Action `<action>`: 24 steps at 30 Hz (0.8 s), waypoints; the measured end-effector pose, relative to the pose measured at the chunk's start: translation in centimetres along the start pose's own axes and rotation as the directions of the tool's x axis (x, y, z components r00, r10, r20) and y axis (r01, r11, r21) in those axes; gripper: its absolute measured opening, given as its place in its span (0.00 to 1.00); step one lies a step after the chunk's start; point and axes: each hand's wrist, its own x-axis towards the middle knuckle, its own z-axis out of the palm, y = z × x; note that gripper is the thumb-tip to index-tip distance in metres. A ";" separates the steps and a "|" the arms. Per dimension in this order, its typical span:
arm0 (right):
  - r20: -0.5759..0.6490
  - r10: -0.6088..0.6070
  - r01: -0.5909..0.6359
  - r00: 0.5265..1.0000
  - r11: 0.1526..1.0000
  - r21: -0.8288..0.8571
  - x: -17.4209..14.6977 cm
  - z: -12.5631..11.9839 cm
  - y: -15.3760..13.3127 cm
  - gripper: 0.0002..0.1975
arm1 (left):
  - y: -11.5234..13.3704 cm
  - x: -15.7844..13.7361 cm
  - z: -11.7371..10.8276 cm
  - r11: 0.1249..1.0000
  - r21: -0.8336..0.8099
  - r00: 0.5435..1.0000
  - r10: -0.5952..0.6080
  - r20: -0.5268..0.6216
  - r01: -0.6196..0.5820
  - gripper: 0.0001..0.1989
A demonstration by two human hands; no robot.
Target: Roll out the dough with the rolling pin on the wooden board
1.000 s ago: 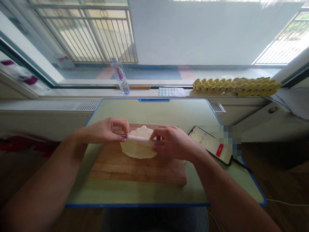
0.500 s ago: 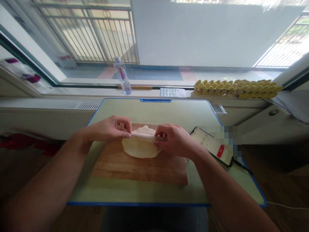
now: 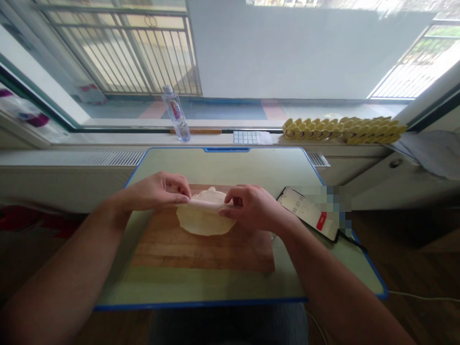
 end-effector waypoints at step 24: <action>0.056 -0.065 0.065 0.996 0.998 0.003 -0.5 -0.2 -2.1 0.05 | 0.3 -0.4 0.1 0.993 -0.087 0.980 -0.064 0.190 0.081 0.15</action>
